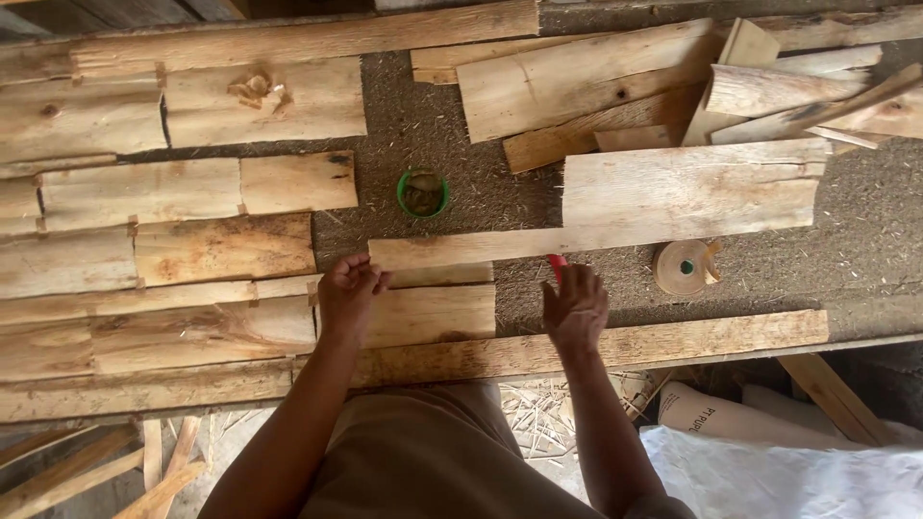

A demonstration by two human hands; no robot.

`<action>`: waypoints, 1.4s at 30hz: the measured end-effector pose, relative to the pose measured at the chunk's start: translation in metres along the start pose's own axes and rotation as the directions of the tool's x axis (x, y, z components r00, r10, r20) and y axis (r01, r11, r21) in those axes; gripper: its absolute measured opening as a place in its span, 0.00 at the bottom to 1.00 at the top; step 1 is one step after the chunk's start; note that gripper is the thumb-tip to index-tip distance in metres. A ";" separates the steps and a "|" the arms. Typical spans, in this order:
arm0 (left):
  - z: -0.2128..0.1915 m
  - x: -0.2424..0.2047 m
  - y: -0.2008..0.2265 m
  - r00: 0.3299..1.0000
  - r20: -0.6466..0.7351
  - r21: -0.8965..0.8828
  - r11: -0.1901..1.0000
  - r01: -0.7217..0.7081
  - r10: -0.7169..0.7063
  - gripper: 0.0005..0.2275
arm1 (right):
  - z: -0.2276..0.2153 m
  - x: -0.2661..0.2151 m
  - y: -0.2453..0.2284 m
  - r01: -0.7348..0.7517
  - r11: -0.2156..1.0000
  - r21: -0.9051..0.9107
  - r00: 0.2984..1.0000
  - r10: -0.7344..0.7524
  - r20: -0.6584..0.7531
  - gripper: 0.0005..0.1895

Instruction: Assembling and trimming bamboo strips to form a flat panel, using adhesive and a utility knife.

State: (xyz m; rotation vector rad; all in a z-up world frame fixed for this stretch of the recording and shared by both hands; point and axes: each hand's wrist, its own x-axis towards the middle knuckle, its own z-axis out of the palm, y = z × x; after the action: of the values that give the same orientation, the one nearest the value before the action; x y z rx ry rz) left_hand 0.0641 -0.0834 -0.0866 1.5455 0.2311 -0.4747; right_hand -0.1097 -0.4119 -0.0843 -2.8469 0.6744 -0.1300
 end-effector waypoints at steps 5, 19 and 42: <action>-0.004 0.019 -0.021 0.995 -0.072 -0.144 0.987 -0.075 0.065 0.11 | 0.038 -0.013 0.038 -0.081 0.997 -0.014 0.994 0.082 0.076 0.29; -0.007 0.008 0.005 0.993 -0.114 -0.402 0.915 -0.020 -0.028 0.07 | -0.009 -0.003 0.037 -0.202 0.976 0.083 0.885 0.146 0.443 0.02; -0.028 0.001 -0.004 0.933 -0.329 -0.332 0.943 0.030 -0.145 0.07 | 0.007 0.020 0.030 0.050 0.952 0.302 0.996 -0.023 -0.091 0.05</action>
State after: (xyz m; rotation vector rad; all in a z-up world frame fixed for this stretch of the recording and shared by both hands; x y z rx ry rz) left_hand 0.0677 -0.0562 -0.0914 1.2906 0.6279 -0.2124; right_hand -0.1044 -0.4459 -0.0975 -2.5691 0.5628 -0.3353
